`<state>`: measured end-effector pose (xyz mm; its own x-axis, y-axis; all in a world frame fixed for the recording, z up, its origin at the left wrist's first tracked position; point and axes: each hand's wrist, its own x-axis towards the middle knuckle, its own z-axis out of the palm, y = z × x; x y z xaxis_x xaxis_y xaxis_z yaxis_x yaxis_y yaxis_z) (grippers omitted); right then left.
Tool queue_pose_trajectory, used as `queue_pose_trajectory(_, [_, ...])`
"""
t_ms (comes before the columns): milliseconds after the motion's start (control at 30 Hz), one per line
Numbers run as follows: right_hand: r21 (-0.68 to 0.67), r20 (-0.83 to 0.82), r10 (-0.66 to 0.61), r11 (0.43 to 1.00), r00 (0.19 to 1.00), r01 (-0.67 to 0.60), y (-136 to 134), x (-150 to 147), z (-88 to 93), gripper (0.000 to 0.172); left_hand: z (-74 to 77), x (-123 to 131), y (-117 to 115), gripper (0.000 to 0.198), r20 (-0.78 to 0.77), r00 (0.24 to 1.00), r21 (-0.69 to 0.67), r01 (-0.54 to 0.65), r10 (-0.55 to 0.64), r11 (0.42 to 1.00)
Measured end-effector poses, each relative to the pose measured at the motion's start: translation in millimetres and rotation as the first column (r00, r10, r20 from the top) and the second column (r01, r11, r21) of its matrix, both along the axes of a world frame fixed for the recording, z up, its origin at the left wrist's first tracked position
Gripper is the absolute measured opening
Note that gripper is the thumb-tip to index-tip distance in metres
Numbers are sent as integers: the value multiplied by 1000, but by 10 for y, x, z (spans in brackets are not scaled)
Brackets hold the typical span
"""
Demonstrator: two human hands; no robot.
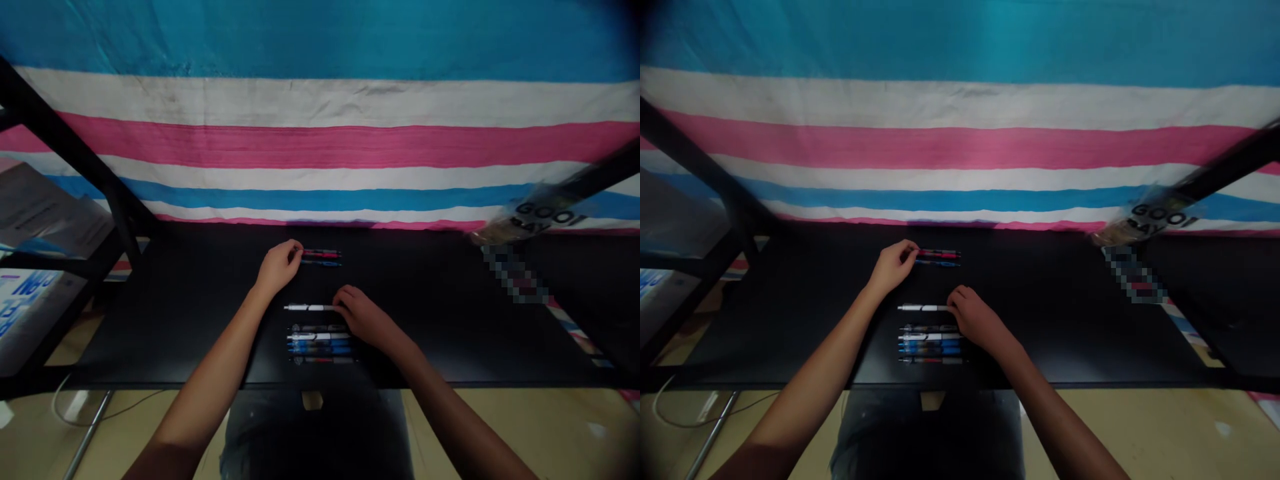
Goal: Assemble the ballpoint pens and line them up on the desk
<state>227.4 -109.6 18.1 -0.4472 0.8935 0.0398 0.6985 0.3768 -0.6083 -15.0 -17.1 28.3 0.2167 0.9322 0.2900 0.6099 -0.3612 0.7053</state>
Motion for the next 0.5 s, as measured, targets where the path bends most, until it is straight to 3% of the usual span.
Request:
queue_pose_trajectory(200, [-92,-85,-76,993,993,69,274,71,-10,14,-48,-192,100,15,-236,966,-36,97,-103,995])
queue_pose_trajectory(333, [-87,-230,-96,993,968,77,458,90,8,18,-94,-330,178,15,-257,958,-67,110,-124,992])
queue_pose_trajectory(500, [-256,-400,-159,965,903,56,709,36,53,29,-189,-328,217,10,-282,952,-90,99,-121,991])
